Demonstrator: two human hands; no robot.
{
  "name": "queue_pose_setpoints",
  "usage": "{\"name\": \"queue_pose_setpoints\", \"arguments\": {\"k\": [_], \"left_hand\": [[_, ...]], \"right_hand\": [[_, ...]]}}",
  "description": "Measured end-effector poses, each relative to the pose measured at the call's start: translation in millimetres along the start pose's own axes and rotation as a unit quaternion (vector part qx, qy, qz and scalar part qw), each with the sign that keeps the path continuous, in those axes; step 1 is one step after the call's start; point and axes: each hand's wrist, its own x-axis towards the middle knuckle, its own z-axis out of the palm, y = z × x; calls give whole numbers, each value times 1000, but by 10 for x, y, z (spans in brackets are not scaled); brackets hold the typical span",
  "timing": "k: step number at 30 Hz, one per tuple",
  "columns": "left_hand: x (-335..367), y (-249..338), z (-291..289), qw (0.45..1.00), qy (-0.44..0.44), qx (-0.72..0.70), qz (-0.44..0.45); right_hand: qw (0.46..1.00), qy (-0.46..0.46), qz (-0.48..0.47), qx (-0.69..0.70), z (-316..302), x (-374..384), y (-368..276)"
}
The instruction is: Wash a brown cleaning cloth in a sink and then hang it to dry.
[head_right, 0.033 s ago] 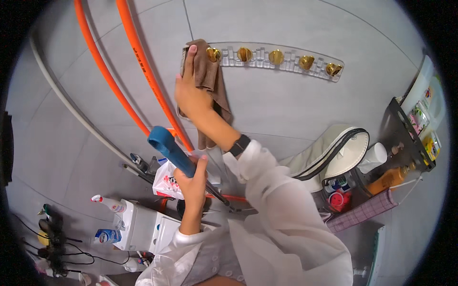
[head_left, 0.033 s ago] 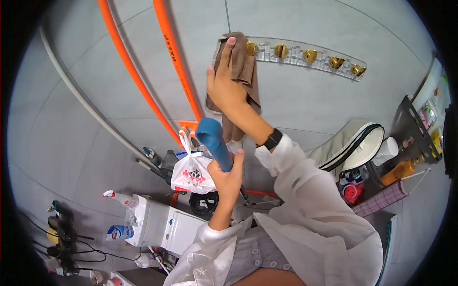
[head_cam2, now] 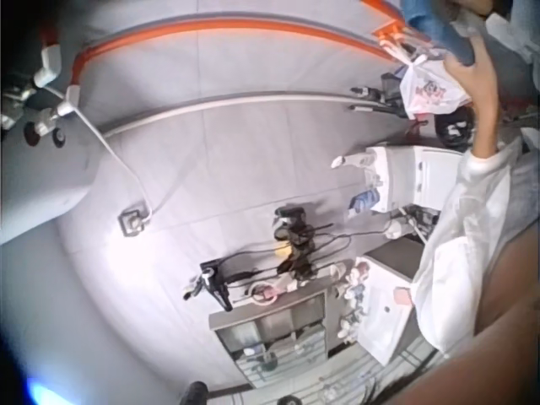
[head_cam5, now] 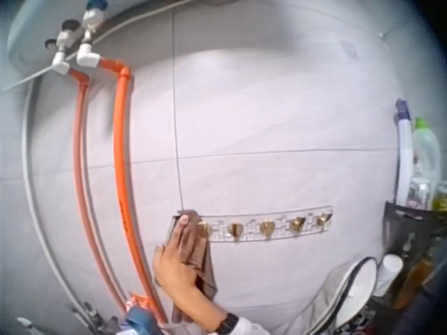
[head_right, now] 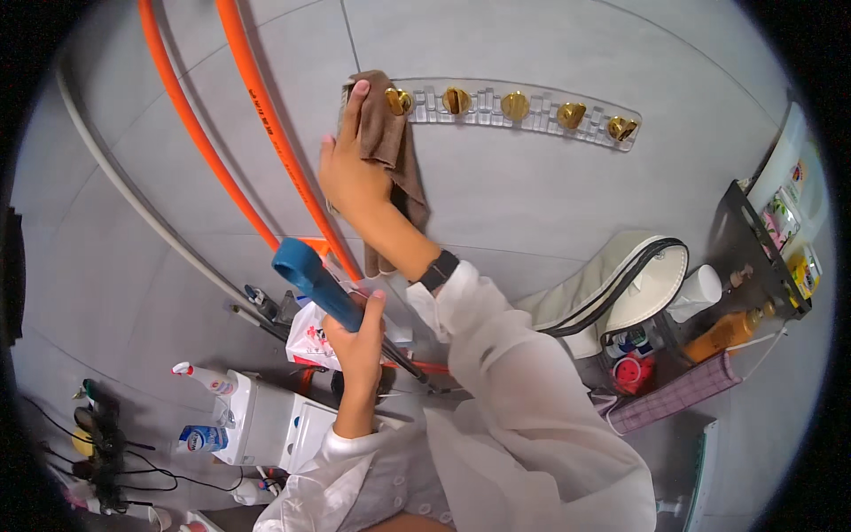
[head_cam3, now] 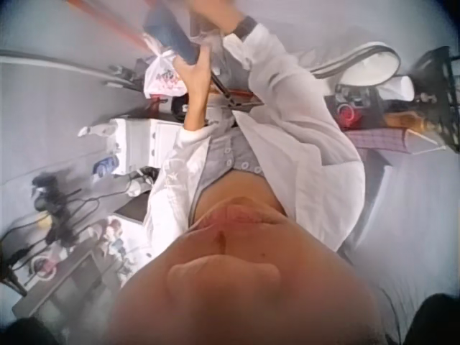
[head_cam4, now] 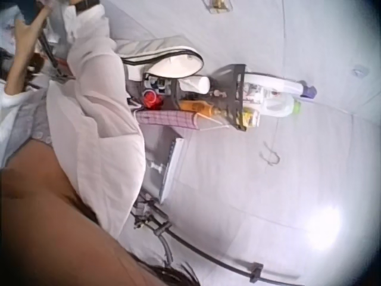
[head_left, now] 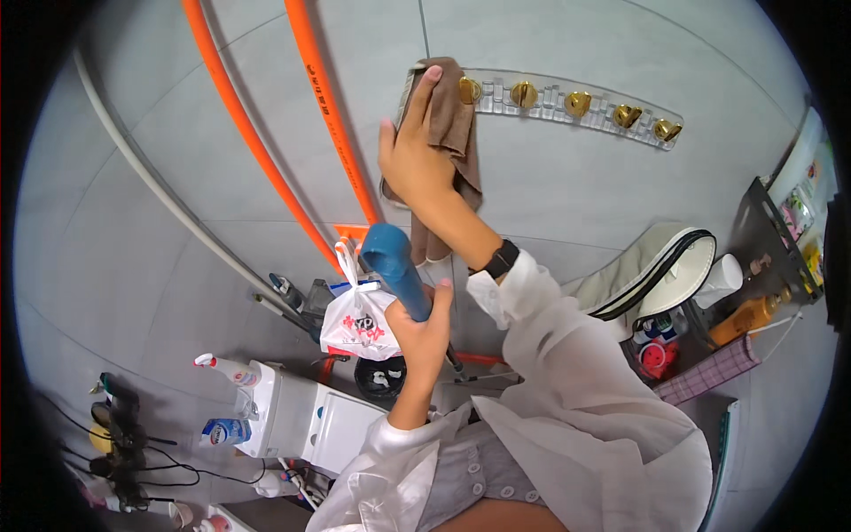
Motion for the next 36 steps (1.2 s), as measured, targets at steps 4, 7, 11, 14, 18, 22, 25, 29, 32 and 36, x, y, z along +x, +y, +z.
{"name": "queue_pose_setpoints", "arguments": {"k": [4, 7, 11, 14, 18, 22, 25, 29, 32, 36], "left_hand": [[-28, 21, -126, 1000, 18, 6, 24], [-45, 20, -155, 999, 31, 5, 22], [-114, 116, -152, 999, 21, 22, 25], [-116, 156, -87, 1000, -2, 14, 5], [164, 198, 163, 999, -46, 15, 20], [513, 328, 501, 995, -93, 1, 25], [753, 334, 664, 994, -94, 23, 60], [874, 379, 917, 993, -81, 26, 88], [945, 321, 1011, 991, -64, 45, 106], [1021, 171, 1086, 990, -66, 47, 119]], "right_hand": [[987, 151, -49, 3, 101, 79, -101], [985, 141, -56, -86, -17, -38, -17], [990, 12, -79, -118, -274, -211, 272], [974, -8, -154, -163, -471, -287, 470], [985, -10, -155, 76, -856, -436, 536], [977, 55, -173, 109, -1321, -851, 552], [979, 40, -121, 160, -1554, -1128, 413], [984, -1, -68, 166, -1773, -1297, 463], [981, 101, -82, 145, -1804, -1426, 558], [970, 115, -126, 171, -1860, -1452, 457]]}}
